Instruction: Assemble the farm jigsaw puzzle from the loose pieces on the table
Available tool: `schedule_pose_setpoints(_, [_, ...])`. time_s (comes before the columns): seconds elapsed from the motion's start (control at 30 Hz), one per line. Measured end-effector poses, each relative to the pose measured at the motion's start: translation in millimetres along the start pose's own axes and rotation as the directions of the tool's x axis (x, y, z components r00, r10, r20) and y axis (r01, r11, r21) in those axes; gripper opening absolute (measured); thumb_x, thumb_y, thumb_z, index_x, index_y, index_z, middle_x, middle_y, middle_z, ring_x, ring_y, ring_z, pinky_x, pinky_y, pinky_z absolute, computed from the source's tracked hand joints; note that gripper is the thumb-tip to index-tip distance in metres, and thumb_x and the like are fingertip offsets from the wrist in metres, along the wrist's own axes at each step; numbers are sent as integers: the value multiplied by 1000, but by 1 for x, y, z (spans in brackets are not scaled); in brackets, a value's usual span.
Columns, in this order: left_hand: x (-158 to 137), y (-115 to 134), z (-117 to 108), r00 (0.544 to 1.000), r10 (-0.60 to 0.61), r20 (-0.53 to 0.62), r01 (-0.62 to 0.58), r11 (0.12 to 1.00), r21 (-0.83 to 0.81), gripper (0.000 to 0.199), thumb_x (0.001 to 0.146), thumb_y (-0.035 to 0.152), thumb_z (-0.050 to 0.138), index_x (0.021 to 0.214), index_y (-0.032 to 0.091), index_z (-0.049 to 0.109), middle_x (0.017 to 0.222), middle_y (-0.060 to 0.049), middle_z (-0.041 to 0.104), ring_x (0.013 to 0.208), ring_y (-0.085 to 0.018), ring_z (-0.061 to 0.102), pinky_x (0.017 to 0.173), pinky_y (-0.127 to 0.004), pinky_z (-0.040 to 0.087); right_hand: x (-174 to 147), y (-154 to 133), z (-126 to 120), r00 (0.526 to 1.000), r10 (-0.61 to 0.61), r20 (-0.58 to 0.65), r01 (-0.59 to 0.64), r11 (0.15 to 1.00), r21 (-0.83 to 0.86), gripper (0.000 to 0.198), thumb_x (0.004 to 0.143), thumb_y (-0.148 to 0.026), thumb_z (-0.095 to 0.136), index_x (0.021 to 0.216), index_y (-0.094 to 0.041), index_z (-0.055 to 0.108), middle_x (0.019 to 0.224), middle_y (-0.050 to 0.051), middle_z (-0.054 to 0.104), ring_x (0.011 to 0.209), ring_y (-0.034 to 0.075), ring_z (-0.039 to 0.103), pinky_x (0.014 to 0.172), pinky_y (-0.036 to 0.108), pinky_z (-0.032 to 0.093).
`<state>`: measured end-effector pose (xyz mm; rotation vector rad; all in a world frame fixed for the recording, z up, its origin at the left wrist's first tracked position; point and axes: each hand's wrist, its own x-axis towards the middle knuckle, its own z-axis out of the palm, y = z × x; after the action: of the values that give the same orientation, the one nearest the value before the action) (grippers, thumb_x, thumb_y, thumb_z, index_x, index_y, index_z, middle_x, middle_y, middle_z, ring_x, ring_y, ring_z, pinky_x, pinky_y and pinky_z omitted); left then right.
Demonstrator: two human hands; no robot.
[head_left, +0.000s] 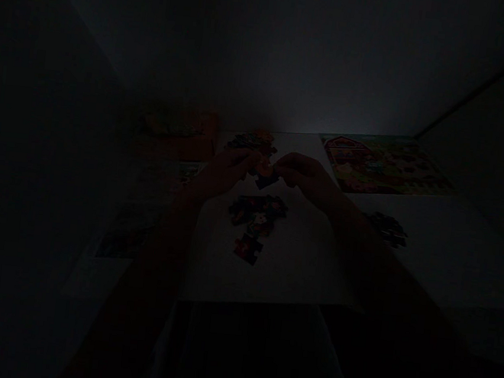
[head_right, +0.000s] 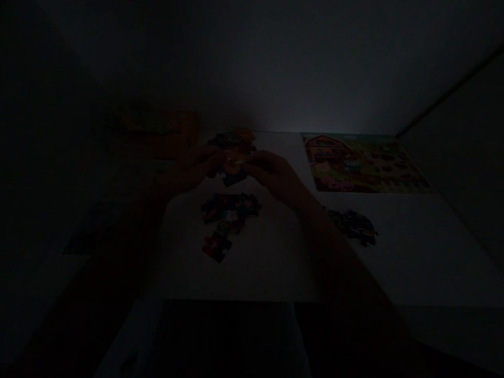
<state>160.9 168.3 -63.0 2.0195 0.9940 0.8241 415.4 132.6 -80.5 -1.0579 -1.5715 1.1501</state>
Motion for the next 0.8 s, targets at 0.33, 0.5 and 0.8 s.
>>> schedule_pose_setpoints(0.33, [4,-14,-9,969,-137,-204,174,969,177,43,118,57,57,99,25,79,88,-5,77,78,-21,72,72,-33,57,-5,-2,-5,976,89,198,-47,977,-209,50,92,-75,81,90,-24,79,86,3,73,77,19,59,71,35,45])
schedule_pose_setpoints(0.5, [0,-37,-17,944,-167,-283,298,796,527,38,101,43,86,134,24,81,143,-15,81,135,-37,73,117,-47,59,-5,6,-12,993,51,106,3,891,-454,50,89,-75,83,91,-25,79,95,8,76,81,22,61,76,38,48])
schedule_pose_setpoints(0.8, [-6,-24,2,927,-281,-249,376,692,617,63,106,52,82,158,19,72,158,-20,75,145,-40,72,121,-49,59,-4,13,-11,999,-9,-52,-21,844,-535,43,95,-69,74,98,-26,77,96,9,79,81,24,61,76,40,47])
